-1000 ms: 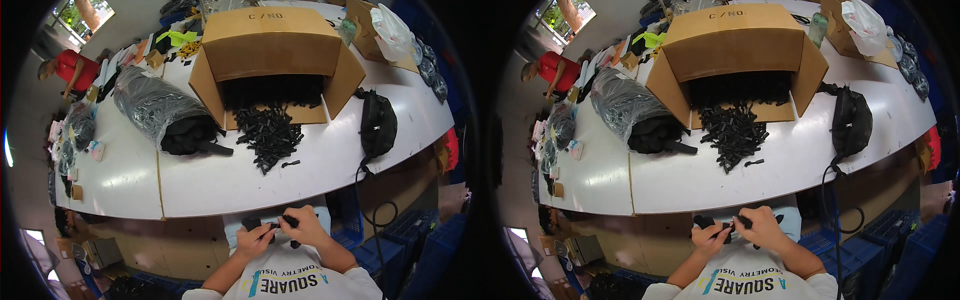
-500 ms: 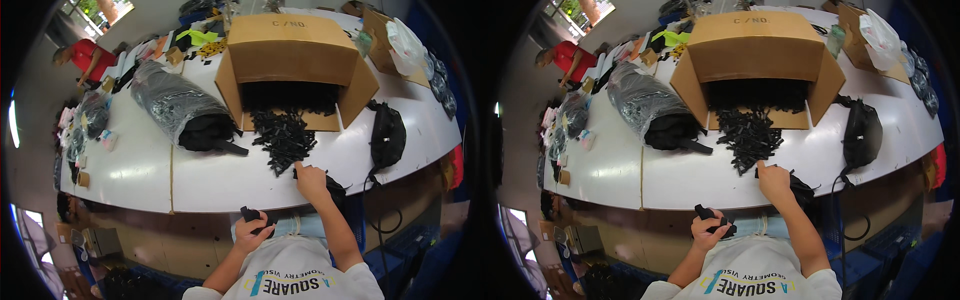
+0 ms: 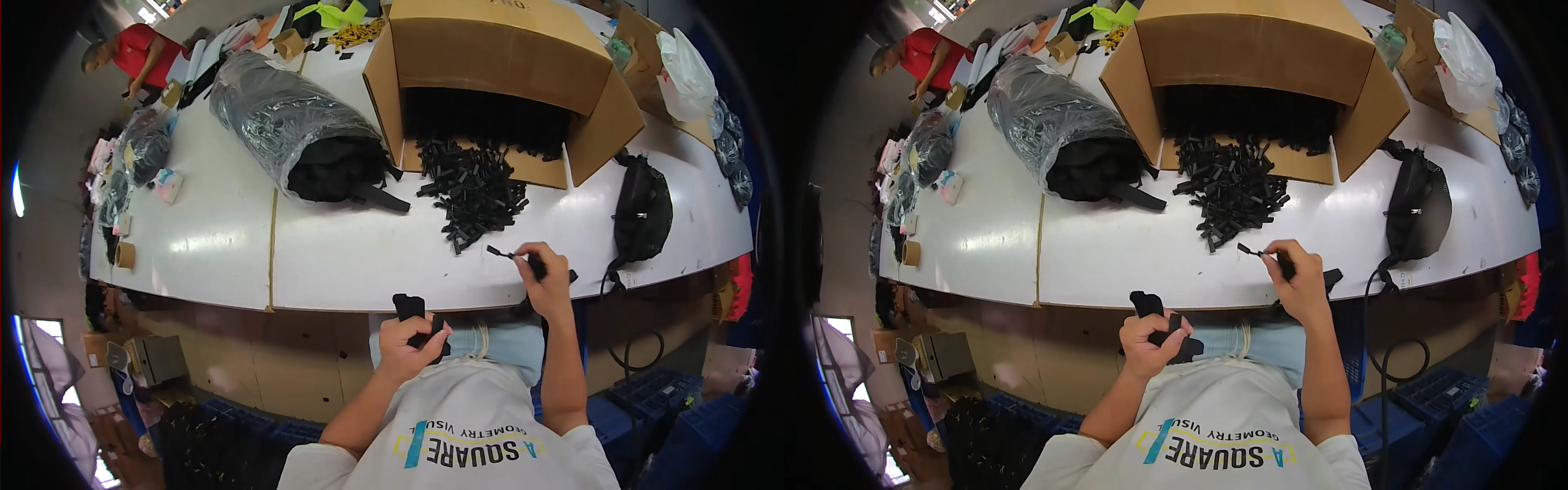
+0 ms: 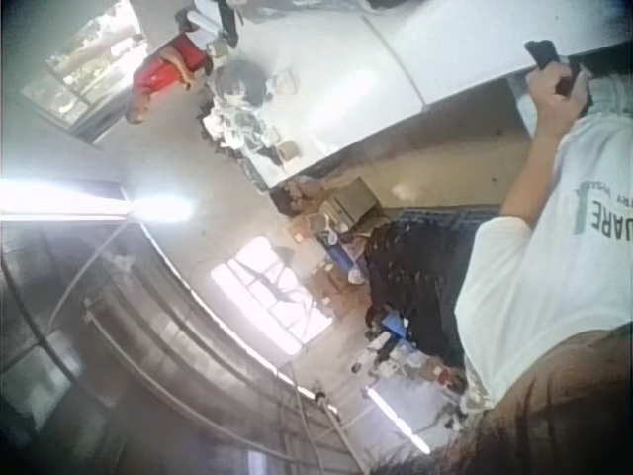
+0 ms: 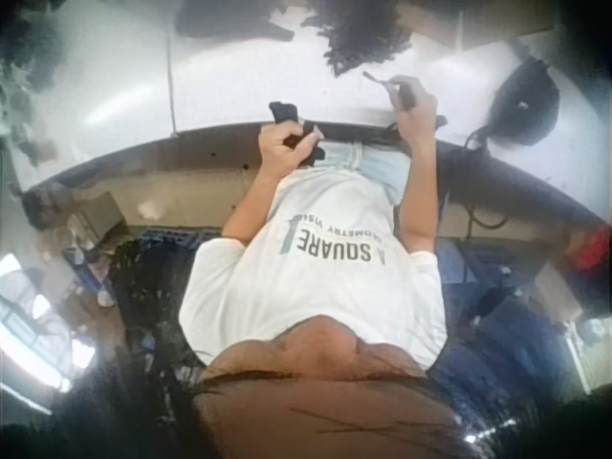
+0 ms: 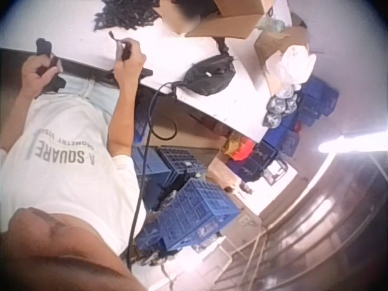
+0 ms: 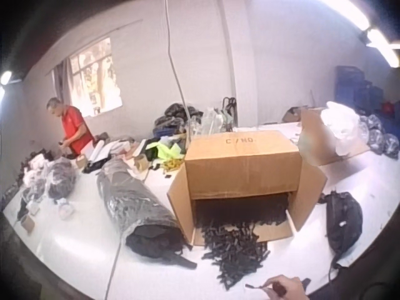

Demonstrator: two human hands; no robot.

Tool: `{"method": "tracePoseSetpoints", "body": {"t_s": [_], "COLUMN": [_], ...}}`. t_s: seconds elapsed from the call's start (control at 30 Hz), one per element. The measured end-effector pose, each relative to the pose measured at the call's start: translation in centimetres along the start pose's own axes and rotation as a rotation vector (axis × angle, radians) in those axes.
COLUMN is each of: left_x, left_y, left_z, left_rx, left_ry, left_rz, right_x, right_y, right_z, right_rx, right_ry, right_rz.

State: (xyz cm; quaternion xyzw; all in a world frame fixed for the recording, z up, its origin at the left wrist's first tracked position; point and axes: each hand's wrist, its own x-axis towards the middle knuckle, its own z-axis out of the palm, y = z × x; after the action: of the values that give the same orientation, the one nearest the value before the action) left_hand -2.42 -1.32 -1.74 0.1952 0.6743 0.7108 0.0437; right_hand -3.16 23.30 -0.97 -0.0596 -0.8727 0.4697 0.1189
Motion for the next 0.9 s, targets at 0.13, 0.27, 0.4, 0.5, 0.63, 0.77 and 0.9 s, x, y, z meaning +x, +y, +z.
{"method": "tracePoseSetpoints", "body": {"t_s": [0.13, 0.27, 0.4, 0.5, 0.63, 0.77, 0.9], "left_x": [0.2, 0.2, 0.0, -0.3, -0.3, -0.2, 0.2], "left_y": [-0.1, -0.2, 0.6, 0.9, 1.3, 2.1, 3.0], "left_z": [0.3, 0.6, 1.1, 1.3, 1.7, 1.7, 2.0], "left_rx": [0.042, 0.055, 0.115, 0.158, 0.2, 0.246, 0.35], "left_ry": [-0.02, -0.026, -0.07, -0.167, -0.22, -0.245, -0.271], "left_rz": [0.027, 0.055, 0.01, 0.026, 0.091, 0.118, 0.149], "right_x": [-3.8, -6.9, -9.0, -9.7, -8.9, -8.7, -8.1], "right_y": [0.3, -0.8, -2.3, -2.6, -3.3, -3.4, -4.5], "right_z": [-0.7, -0.3, 0.2, 0.7, 1.2, 0.5, 0.1], "right_rx": [0.368, 0.95, 0.887, 0.976, 0.829, 0.625, 0.482], "right_ry": [0.239, 0.188, 0.011, -0.101, -0.098, -0.178, -0.188], "right_rz": [-0.052, 0.073, 0.204, 0.194, -0.007, -0.052, -0.085]}}
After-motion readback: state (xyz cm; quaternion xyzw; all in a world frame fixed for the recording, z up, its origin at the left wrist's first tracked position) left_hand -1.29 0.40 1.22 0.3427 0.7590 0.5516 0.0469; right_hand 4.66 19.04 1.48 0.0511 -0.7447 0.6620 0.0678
